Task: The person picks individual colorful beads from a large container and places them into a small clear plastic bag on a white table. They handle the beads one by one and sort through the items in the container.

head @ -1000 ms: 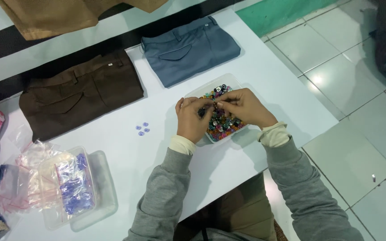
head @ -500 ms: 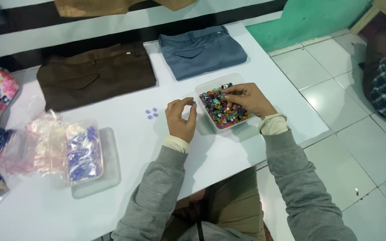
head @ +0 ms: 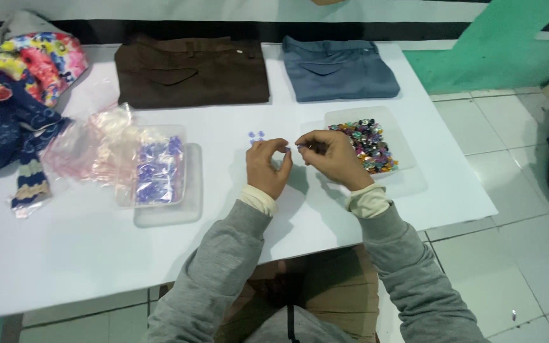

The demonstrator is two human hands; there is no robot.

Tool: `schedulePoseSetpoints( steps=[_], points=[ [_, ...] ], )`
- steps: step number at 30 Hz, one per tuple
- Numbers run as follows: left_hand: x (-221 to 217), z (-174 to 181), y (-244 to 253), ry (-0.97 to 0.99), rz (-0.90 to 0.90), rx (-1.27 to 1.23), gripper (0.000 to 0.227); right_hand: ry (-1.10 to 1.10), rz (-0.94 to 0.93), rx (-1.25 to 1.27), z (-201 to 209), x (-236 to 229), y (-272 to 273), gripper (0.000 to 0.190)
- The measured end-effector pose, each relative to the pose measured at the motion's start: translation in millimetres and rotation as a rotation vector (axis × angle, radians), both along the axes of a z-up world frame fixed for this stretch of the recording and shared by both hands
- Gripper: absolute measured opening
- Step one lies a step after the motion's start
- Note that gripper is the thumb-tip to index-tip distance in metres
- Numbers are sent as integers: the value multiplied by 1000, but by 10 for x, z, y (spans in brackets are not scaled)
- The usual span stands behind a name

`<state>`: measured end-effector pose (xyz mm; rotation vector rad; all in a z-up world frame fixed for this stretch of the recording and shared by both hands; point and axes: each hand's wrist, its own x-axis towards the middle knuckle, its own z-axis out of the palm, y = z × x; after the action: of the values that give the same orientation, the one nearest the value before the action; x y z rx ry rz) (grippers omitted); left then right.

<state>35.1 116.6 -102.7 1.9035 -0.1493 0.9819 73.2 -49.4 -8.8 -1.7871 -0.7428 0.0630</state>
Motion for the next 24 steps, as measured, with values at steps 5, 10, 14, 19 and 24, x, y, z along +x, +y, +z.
schedulePoseSetpoints(
  steps=[5, 10, 14, 19, 24],
  points=[
    [-147, -149, 466, 185, 116, 118, 20, 39, -48, -90, -215, 50, 361, 22],
    [-123, -296, 716, 363, 186, 234, 17, -6, -43, -221, -398, 127, 648, 17],
    [-31, -268, 747, 458, 207, 291, 16, -31, -84, -301, -569, 273, 709, 15],
    [3, -249, 741, 511, 190, 296, 13, -3, -103, -332, -565, 273, 695, 16],
    [25, -192, 740, 512, 182, 276, 14, 6, -142, -333, -542, 229, 691, 17]
  ],
)
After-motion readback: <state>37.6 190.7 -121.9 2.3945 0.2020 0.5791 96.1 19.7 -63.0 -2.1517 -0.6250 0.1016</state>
